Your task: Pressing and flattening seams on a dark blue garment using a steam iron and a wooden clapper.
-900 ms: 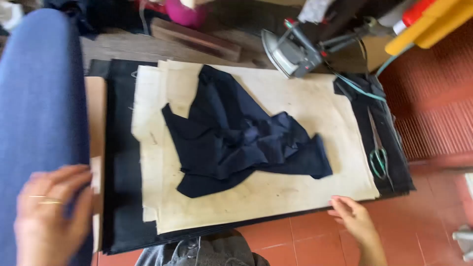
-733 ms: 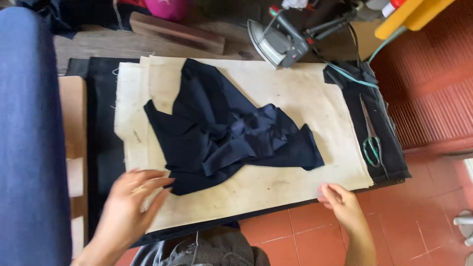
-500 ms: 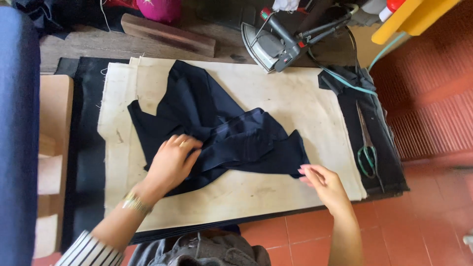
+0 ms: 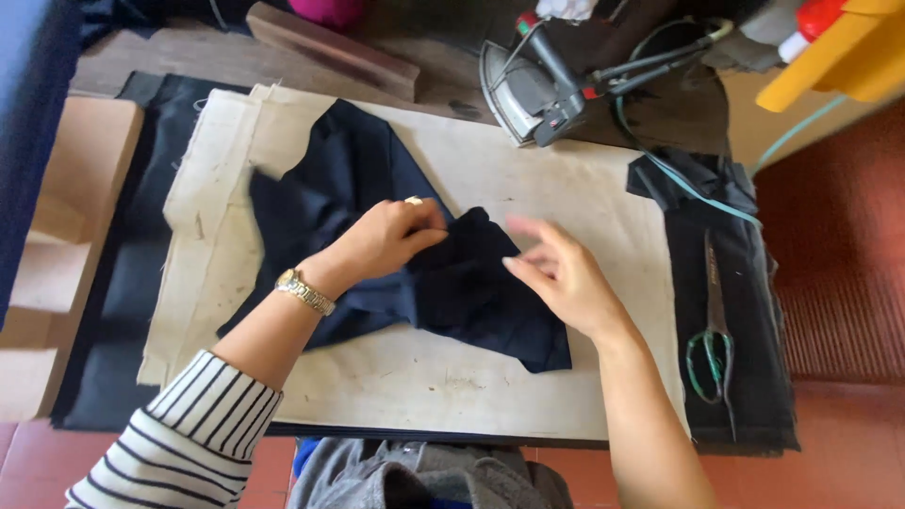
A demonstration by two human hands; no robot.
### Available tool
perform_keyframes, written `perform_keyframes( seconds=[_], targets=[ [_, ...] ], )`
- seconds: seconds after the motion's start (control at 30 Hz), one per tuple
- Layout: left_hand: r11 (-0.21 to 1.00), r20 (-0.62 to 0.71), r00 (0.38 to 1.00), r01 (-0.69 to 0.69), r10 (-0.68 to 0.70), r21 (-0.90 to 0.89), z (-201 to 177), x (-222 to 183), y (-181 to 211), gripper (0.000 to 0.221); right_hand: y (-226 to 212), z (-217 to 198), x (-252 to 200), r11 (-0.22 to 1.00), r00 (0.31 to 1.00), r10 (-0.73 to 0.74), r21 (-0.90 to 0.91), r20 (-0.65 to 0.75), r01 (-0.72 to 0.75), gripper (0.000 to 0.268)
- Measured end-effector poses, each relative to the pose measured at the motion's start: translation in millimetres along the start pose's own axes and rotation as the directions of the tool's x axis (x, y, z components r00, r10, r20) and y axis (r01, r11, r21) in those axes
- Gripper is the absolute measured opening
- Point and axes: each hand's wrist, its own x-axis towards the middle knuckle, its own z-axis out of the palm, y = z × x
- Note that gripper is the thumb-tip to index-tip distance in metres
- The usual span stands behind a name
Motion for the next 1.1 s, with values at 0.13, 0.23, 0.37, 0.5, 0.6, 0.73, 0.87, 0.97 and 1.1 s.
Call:
perform_keyframes(
  seconds=[0.13, 0.23, 0.37, 0.5, 0.6, 0.73, 0.87, 0.97, 1.1],
  targets=[
    [0.976, 0.041, 0.988, -0.142, 0.151, -0.165, -12, -2, 52, 0.014, -1, 6, 21, 0.994, 0.985, -0.099, 0.06, 0.143, 0.091, 0.049],
    [0.992, 0.058, 0.991, -0.119, 0.121, -0.036, -24, -11, 59, 0.02, 22, -18, 21, 0.985, 0.978, -0.173, 0.02, 0.119, 0.172, 0.007],
    [0.89, 0.06, 0.977, 0.161, -0.206, 0.426, -26, -33, 3, 0.045, 76, -66, 1, 1.0, 0.999, 0.003, -0.012, 0.032, -0.003, 0.011],
    [0.716, -0.137, 0.863, 0.483, -0.486, 0.503, -3, -59, -82, 0.048, 107, -80, -20, 0.846, 0.881, 0.471, -0.301, 0.035, -0.44, 0.038],
    [0.818, -0.194, 0.879, 0.476, -0.436, 0.322, 24, -79, -117, 0.027, 113, -76, -18, 0.878, 0.897, 0.439, -0.19, -0.045, -0.439, 0.035],
    [0.926, -0.335, 0.912, 0.315, -0.236, 0.208, 52, -71, -82, 0.023, 125, -53, -1, 0.946, 0.948, 0.275, -0.132, -0.158, -0.296, 0.021],
    [0.934, -0.326, 0.945, 0.151, -0.039, 0.325, 77, -49, -43, 0.045, 85, -9, 8, 0.984, 0.984, 0.179, -0.023, 0.017, -0.178, 0.018],
    [0.865, -0.218, 0.97, 0.198, -0.106, 0.46, 103, -33, -50, 0.04, 68, 22, 5, 0.961, 0.95, 0.257, 0.058, 0.177, -0.271, 0.028],
    [0.977, 0.033, 0.978, 0.203, -0.205, 0.063, 110, -10, -3, 0.026, 75, 46, -1, 0.857, 0.892, 0.387, 0.266, 0.234, -0.441, 0.048]
  ],
)
